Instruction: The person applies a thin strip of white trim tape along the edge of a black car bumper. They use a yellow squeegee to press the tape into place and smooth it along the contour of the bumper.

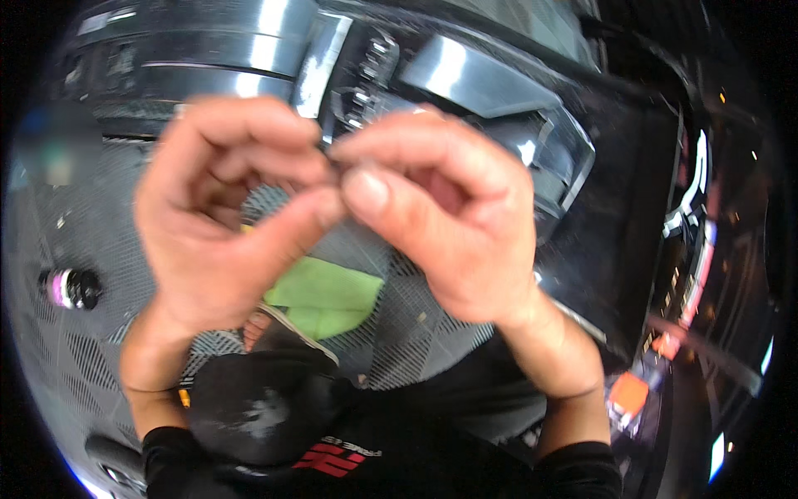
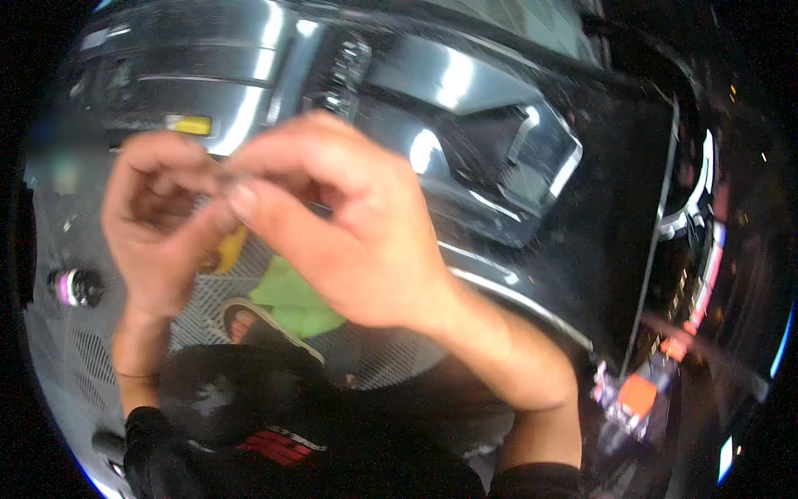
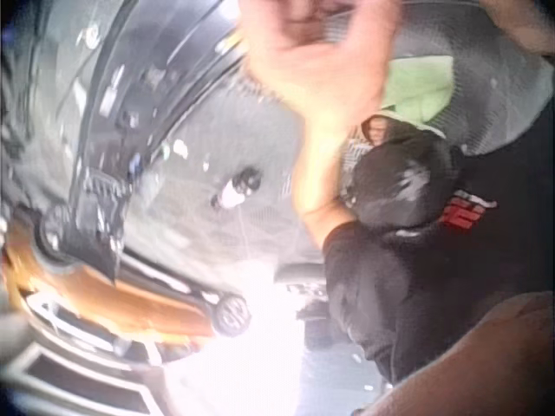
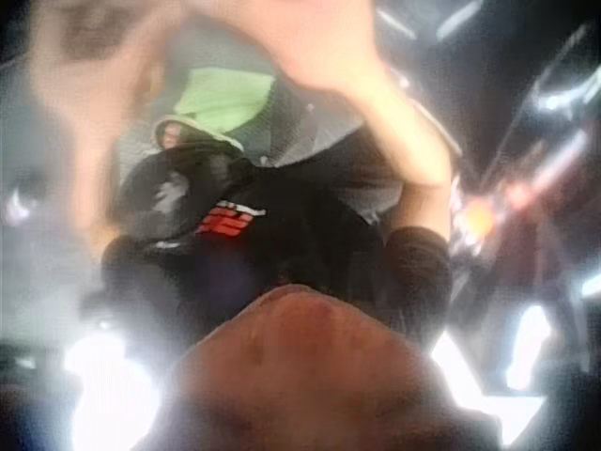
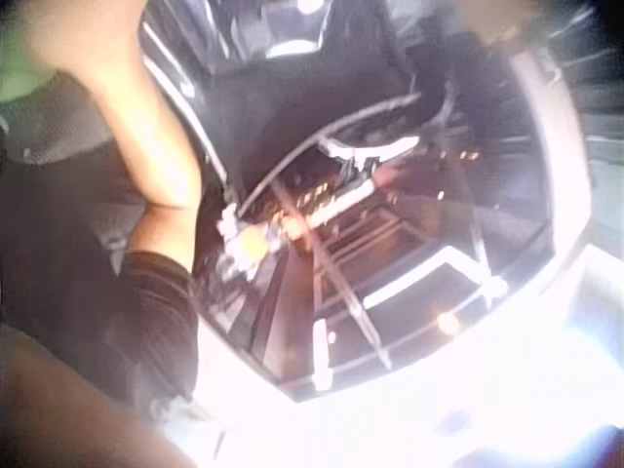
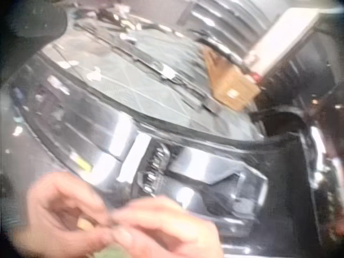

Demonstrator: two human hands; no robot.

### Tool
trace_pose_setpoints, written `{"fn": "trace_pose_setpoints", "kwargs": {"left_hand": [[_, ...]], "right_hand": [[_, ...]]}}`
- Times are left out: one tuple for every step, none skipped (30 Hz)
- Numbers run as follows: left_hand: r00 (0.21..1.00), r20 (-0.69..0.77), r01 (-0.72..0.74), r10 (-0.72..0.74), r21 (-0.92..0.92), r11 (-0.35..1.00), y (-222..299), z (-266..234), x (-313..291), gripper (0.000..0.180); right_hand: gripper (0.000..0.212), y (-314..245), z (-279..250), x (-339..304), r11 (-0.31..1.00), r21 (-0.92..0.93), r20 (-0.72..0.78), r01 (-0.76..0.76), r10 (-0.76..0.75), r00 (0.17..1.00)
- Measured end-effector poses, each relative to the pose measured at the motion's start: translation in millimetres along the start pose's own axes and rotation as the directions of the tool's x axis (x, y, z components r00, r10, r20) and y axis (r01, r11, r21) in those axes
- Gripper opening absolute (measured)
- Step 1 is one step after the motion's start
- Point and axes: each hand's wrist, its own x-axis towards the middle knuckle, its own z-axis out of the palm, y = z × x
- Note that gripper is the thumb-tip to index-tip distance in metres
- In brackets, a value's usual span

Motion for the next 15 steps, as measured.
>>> {"fn": "trace_pose_setpoints", "kwargs": {"left_hand": [[0.999,0.047,-0.002,-0.001,0.044,0.999,4,3,9,0.058],[0.995,0.096,0.005,-0.012,0.075,0.997,7,10,15,0.059],[0.991,0.134,-0.011,-0.012,0.167,0.986,18,13,23,0.059],[0.983,0.186,-0.031,-0.014,0.239,0.971,24,19,31,0.058],[0.972,0.233,-0.055,-0.020,0.309,0.949,30,25,39,0.058],[0.957,0.286,-0.072,-0.049,0.400,0.914,28,28,46,0.055],[0.933,0.353,-0.100,-0.066,0.432,0.896,19,35,53,0.053],[0.905,0.418,-0.139,-0.082,0.471,0.871,14,36,60,0.041],[0.857,0.493,-0.120,-0.153,0.479,0.870,3,37,69,0.038],[0.805,0.546,-0.109,-0.231,0.520,0.847,1,30,76,0.036],[0.747,0.583,-0.092,-0.318,0.565,0.820,-1,22,79,0.033],[0.728,0.611,-0.221,-0.311,0.638,0.737,-1,14,81,0.029],[0.783,0.547,-0.239,-0.296,0.705,0.668,2,6,82,0.026],[0.926,0.298,-0.068,-0.233,0.737,0.673,8,-14,77,0.027],[0.999,0.033,-0.008,-0.026,0.753,0.658,13,-53,69,0.035]], "right_hand": [[0.022,-6,-5,1,0.999,-0.035,-0.014,-0.003,0.003,1.000],[0.021,-18,-16,-3,0.995,-0.091,-0.041,-0.038,0.034,0.999],[0.019,-34,-25,-2,0.987,-0.151,-0.064,-0.049,0.040,0.997],[0.019,-48,-39,-7,0.970,-0.234,-0.112,-0.065,0.040,0.993],[0.020,-57,-59,-12,0.936,-0.346,-0.158,-0.070,0.016,0.987],[0.022,-56,-82,-18,0.899,-0.429,-0.204,-0.085,-0.004,0.979],[0.024,-65,-107,-34,0.841,-0.529,-0.265,-0.112,-0.038,0.963],[0.024,-74,-132,-49,0.789,-0.593,-0.267,-0.159,-0.006,0.964],[0.024,-87,-151,-65,0.712,-0.665,-0.282,-0.225,0.040,0.959],[0.022,-96,-159,-72,0.650,-0.702,-0.329,-0.291,0.067,0.942],[0.020,-101,-166,-77,0.586,-0.729,-0.370,-0.354,0.098,0.924],[0.019,-101,-181,-87,0.509,-0.766,-0.383,-0.393,0.129,0.915],[0.019,-107,-195,-103,0.410,-0.801,-0.410,-0.437,0.156,0.899],[0.019,-110,-207,-116,0.420,-0.776,-0.450,-0.470,0.153,0.880],[0.022,-114,-216,-117,0.372,-0.803,-0.452,-0.465,0.126,0.883]]}}
